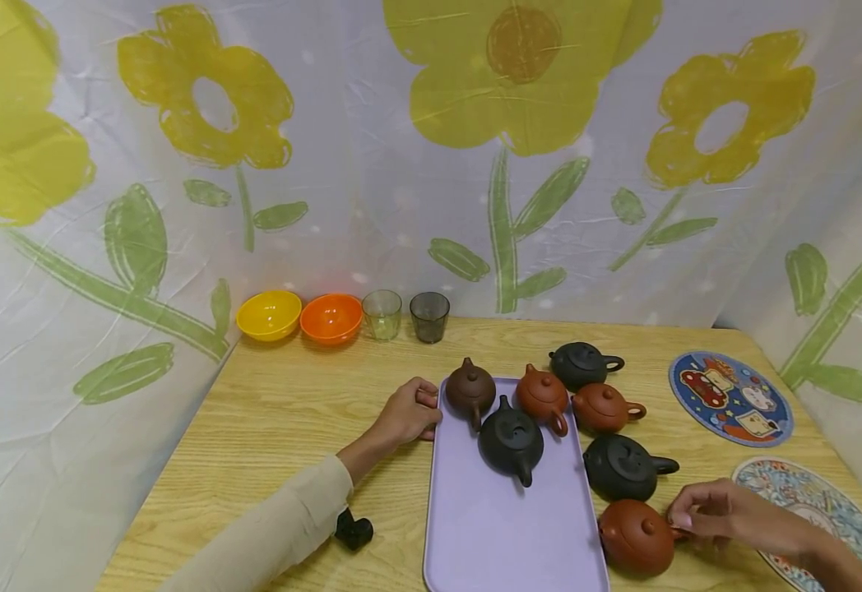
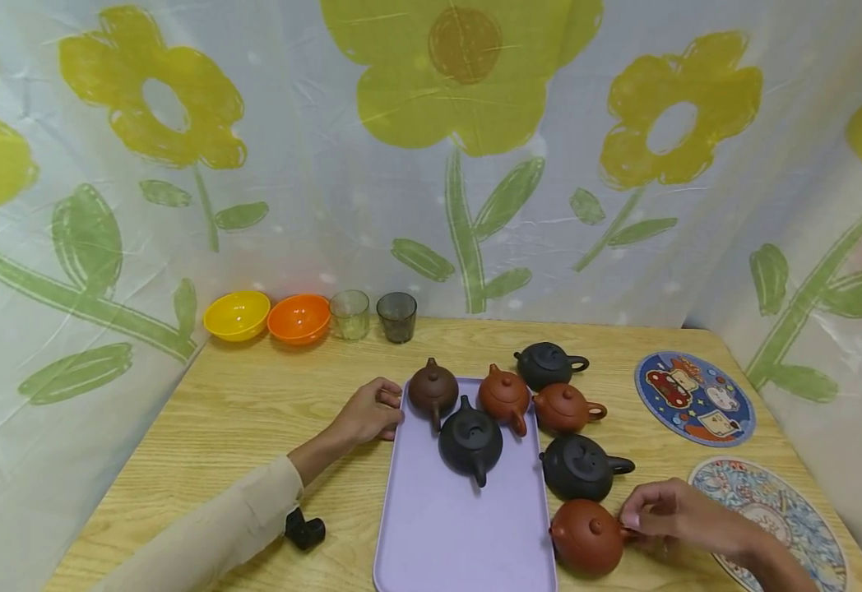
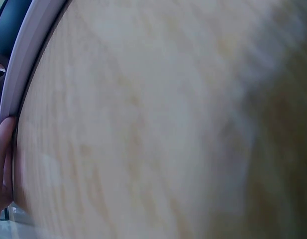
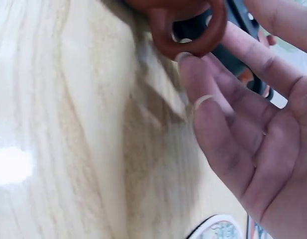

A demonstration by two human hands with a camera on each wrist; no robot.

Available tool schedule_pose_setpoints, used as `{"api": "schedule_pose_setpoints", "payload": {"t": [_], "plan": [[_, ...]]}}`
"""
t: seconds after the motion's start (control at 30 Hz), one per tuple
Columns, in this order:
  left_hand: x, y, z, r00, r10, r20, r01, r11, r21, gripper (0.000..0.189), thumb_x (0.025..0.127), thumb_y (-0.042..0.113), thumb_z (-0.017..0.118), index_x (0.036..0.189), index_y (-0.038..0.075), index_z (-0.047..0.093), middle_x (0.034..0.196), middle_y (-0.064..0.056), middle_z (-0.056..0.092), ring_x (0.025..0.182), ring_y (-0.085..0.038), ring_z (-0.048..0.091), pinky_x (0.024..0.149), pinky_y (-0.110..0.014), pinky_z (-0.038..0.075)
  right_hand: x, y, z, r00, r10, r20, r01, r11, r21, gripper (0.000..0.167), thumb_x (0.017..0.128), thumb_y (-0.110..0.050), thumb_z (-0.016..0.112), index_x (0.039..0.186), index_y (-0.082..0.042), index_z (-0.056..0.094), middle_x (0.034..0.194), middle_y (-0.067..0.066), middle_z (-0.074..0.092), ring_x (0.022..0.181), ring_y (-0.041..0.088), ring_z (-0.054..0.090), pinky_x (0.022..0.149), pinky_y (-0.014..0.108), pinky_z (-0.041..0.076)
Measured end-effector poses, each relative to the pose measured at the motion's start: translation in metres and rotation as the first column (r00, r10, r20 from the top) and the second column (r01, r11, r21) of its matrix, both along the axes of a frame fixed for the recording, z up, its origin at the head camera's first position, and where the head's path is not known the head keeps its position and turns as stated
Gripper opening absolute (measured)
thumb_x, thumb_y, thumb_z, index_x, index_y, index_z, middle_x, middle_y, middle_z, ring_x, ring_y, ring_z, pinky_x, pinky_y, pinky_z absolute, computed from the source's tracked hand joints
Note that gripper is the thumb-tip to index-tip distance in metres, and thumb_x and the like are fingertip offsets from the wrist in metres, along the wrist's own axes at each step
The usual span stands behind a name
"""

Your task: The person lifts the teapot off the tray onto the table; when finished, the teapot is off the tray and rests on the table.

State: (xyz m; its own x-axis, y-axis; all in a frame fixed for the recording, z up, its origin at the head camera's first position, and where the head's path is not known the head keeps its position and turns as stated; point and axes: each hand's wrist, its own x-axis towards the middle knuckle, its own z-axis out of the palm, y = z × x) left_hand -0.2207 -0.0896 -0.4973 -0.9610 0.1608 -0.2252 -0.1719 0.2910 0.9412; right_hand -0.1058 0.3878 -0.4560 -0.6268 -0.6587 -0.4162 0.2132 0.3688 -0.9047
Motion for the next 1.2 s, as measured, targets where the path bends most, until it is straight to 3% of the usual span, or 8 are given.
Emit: {"api": "schedule_pose_setpoints", "payload": {"t": [0.07,0.27,0.6,0.93,1.2], "plan": [[0.0,0.0,0.0,1.0,0.0,0.0,0.0,1.0,0.001,0.041,0.081,-0.003,0.065,0.121,0.001,0.056,0.104,-0.014,0.057,0.076,-0.018,0.062,0.056,-0.033,0.062,-0.001,0.0,0.006,0.999,-0.04,-0.022,0.042,0.997,0.06,0.03,0.107,-0.013,0.041,0.117,0.006,0.062,0.099,0.006,0.068,0.08,0.018,0.062,0.062,0.03,0.053],[0.0,0.0,0.0,1.0,0.004,0.001,-0.004,1.0,-0.011,0.042,0.081,-0.003,0.065,0.121,0.002,0.056,0.105,-0.014,0.057,0.076,-0.018,0.062,0.056,-0.032,0.061,-0.005,-0.013,0.026,0.983,-0.111,-0.143,0.133,0.979,0.156,0.033,0.107,-0.019,0.044,0.118,0.007,0.06,0.087,0.008,0.064,0.078,0.025,0.062,0.063,0.033,0.052],[0.0,0.0,0.0,1.0,-0.001,0.006,0.001,1.0,-0.003,0.041,0.081,-0.003,0.065,0.121,0.002,0.056,0.105,-0.014,0.057,0.077,-0.019,0.062,0.057,-0.034,0.062,-0.007,-0.068,0.043,0.918,-0.14,-0.37,0.2,0.972,0.127,0.024,0.104,-0.018,0.053,0.113,0.0,0.065,0.089,0.018,0.065,0.076,0.025,0.063,0.061,0.034,0.056],[0.0,0.0,0.0,1.0,-0.003,0.004,0.003,1.0,-0.014,0.043,0.08,-0.003,0.065,0.121,0.002,0.055,0.104,-0.013,0.057,0.076,-0.019,0.062,0.057,-0.034,0.062,-0.019,-0.12,0.049,0.9,-0.182,-0.395,0.266,0.949,0.169,0.032,0.099,-0.026,0.061,0.114,0.001,0.064,0.09,0.017,0.066,0.076,0.023,0.064,0.059,0.032,0.056],[0.0,0.0,0.001,1.0,-0.004,0.006,0.004,1.0,-0.015,0.042,0.081,-0.003,0.065,0.121,0.002,0.055,0.103,-0.012,0.057,0.074,-0.018,0.061,0.056,-0.034,0.062,-0.028,-0.152,0.044,0.896,-0.16,-0.414,0.259,0.946,0.196,0.024,0.095,-0.028,0.067,0.104,-0.005,0.069,0.087,0.011,0.065,0.073,0.024,0.061,0.055,0.028,0.053]]}}
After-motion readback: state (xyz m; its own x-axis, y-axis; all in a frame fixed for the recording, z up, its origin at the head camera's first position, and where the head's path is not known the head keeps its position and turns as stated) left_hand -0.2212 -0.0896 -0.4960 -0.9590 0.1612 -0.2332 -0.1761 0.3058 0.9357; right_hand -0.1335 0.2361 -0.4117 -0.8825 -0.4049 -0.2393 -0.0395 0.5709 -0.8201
